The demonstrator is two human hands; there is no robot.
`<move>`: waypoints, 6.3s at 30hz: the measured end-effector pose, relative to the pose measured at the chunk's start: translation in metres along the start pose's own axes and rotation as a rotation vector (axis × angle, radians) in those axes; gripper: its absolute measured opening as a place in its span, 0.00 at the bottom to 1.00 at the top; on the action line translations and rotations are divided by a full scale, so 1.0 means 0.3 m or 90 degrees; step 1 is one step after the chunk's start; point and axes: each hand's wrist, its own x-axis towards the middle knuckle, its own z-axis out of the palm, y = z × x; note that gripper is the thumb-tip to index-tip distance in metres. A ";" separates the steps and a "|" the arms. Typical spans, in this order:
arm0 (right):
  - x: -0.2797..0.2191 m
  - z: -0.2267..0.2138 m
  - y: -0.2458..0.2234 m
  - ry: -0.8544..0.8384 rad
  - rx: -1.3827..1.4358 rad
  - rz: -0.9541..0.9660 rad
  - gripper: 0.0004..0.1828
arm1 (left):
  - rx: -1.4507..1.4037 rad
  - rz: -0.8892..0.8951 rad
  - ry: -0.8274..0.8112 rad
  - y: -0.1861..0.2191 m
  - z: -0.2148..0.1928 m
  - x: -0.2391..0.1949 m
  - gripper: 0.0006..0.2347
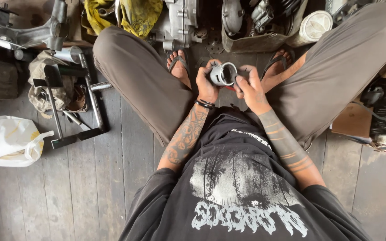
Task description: Cleaning a motorcycle piston using an abrasive material while sitting on the floor
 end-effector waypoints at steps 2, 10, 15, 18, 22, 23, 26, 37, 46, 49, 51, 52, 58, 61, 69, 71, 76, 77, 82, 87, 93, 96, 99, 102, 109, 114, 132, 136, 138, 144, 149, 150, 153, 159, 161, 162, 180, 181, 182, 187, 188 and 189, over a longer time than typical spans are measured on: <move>0.028 -0.032 -0.008 0.009 -0.029 -0.019 0.15 | 0.003 -0.009 -0.004 -0.002 0.009 0.020 0.16; 0.030 -0.055 -0.026 -0.027 -0.051 -0.050 0.14 | 0.073 -0.068 -0.047 0.019 0.013 -0.002 0.17; 0.066 -0.098 -0.009 -0.020 -0.133 -0.097 0.16 | 0.223 -0.093 -0.035 -0.023 0.000 0.008 0.15; 0.050 -0.098 -0.006 -0.019 -0.162 -0.116 0.15 | 0.301 -0.065 -0.054 -0.050 -0.048 0.034 0.12; 0.028 -0.091 -0.022 -0.019 -0.150 -0.102 0.16 | 0.351 0.023 -0.123 -0.077 -0.086 0.068 0.10; 0.023 -0.090 -0.024 -0.021 -0.141 -0.094 0.16 | 0.365 0.056 -0.130 -0.081 -0.087 0.065 0.10; 0.025 -0.086 -0.024 -0.024 -0.135 -0.085 0.17 | 0.396 0.132 -0.139 -0.004 -0.017 -0.001 0.09; -0.019 0.010 -0.085 -0.068 -0.226 -0.097 0.20 | 0.293 0.168 -0.077 -0.013 -0.021 0.001 0.12; -0.027 -0.023 -0.090 0.011 -0.177 -0.147 0.18 | 0.073 0.088 -0.030 -0.011 -0.011 0.031 0.13; -0.027 -0.002 -0.136 0.063 -0.222 -0.220 0.14 | 0.289 0.200 -0.099 -0.055 -0.031 0.045 0.10; -0.032 0.035 -0.175 0.043 -0.262 -0.239 0.17 | 0.359 0.238 -0.161 -0.069 -0.025 0.016 0.11; -0.034 0.031 -0.171 0.044 -0.260 -0.238 0.17 | 0.360 0.237 -0.160 -0.058 -0.024 0.015 0.11; -0.011 -0.001 -0.150 0.031 -0.327 -0.212 0.17 | 0.245 0.155 -0.104 -0.042 -0.009 0.030 0.13; -0.022 -0.015 -0.110 0.046 -0.385 -0.156 0.21 | 0.235 0.151 -0.101 -0.041 -0.017 0.034 0.12; -0.056 0.068 -0.178 0.037 -0.263 -0.199 0.15 | 0.195 0.167 -0.123 -0.044 -0.013 0.033 0.14; -0.043 0.050 -0.180 0.047 -0.282 -0.193 0.16 | 0.199 0.190 -0.130 -0.037 -0.001 0.041 0.13; -0.049 0.030 -0.145 0.082 -0.248 -0.187 0.12 | 0.276 0.275 -0.110 -0.016 0.002 0.031 0.12; -0.051 0.045 -0.143 0.068 -0.222 -0.178 0.13 | 0.304 0.307 -0.091 -0.020 -0.003 0.032 0.12; -0.024 0.034 -0.028 0.040 -0.224 -0.143 0.13 | 0.257 0.338 -0.023 -0.029 -0.024 0.045 0.15; 0.004 -0.012 -0.028 0.060 -0.122 -0.104 0.13 | 0.025 0.316 -0.018 0.013 0.006 0.031 0.13; -0.023 0.065 -0.045 0.045 -0.150 -0.133 0.12 | 0.006 0.294 -0.042 -0.020 -0.006 0.041 0.14; 0.018 0.001 -0.024 0.092 -0.218 -0.123 0.15 | -0.170 0.214 -0.063 -0.037 -0.079 0.085 0.16; -0.013 0.017 -0.082 0.080 -0.191 -0.184 0.13 | -0.075 0.249 -0.093 0.003 -0.019 0.048 0.14; -0.041 0.107 -0.151 -0.005 -0.209 -0.243 0.12 | -0.033 0.257 -0.150 0.023 0.057 0.012 0.16; 0.017 -0.013 -0.062 0.121 -0.219 -0.249 0.13 | -0.142 0.182 -0.136 0.036 0.025 0.032 0.16; 0.001 0.013 0.010 0.075 -0.222 -0.220 0.15 | -0.040 0.218 -0.147 0.029 0.047 0.002 0.16; -0.048 0.075 -0.132 0.032 -0.261 -0.272 0.13 | -0.104 0.109 -0.126 0.064 0.084 -0.032 0.17; 0.038 -0.049 0.010 0.151 -0.280 -0.277 0.15 | -0.157 0.091 -0.099 0.058 0.055 -0.030 0.15; 0.032 -0.090 0.004 0.134 -0.224 -0.232 0.13 | -0.143 0.112 -0.126 0.064 0.064 -0.020 0.15; 0.048 -0.021 -0.022 0.147 -0.282 -0.291 0.14 | -0.108 0.087 -0.141 -0.003 -0.021 0.018 0.16; -0.008 0.016 -0.096 0.084 -0.289 -0.290 0.14 | -0.083 0.090 -0.165 0.033 0.027 0.013 0.16; -0.044 0.044 -0.101 0.045 -0.290 -0.283 0.14 | -0.087 0.085 -0.170 0.022 0.032 -0.008 0.17; 0.033 -0.020 -0.046 0.122 -0.284 -0.277 0.13 | -0.084 0.050 -0.119 0.011 0.003 0.007 0.16; -0.048 0.044 -0.138 0.022 -0.296 -0.235 0.15 | -0.090 0.050 -0.160 0.033 0.032 -0.007 0.17; -0.012 -0.053 -0.017 0.061 -0.299 -0.222 0.14 | -0.110 0.034 -0.144 0.015 0.022 -0.012 0.16; 0.032 -0.100 0.035 0.093 -0.299 -0.218 0.12 | -0.128 0.029 -0.129 0.020 0.023 0.002 0.16; 0.046 -0.062 -0.019 0.142 -0.342 -0.218 0.07 | -0.139 -0.003 -0.183 -0.034 -0.032 0.025 0.18; 0.021 -0.045 -0.049 0.139 -0.340 -0.220 0.07 | -0.138 0.001 -0.182 -0.018 -0.024 0.014 0.18; -0.001 -0.033 -0.080 0.125 -0.369 -0.237 0.06 | -0.119 0.011 -0.184 -0.006 -0.012 0.008 0.17; -0.016 -0.025 -0.059 0.072 -0.421 -0.260 0.06 | -0.104 0.013 -0.197 -0.024 -0.018 0.020 0.16; 0.012 -0.051 -0.047 0.098 -0.391 -0.275 0.06 | -0.112 -0.016 -0.175 -0.039 -0.038 0.038 0.17; 0.041 -0.076 -0.036 0.123 -0.362 -0.289 0.06 | -0.121 -0.045 -0.153 -0.052 -0.059 0.056 0.18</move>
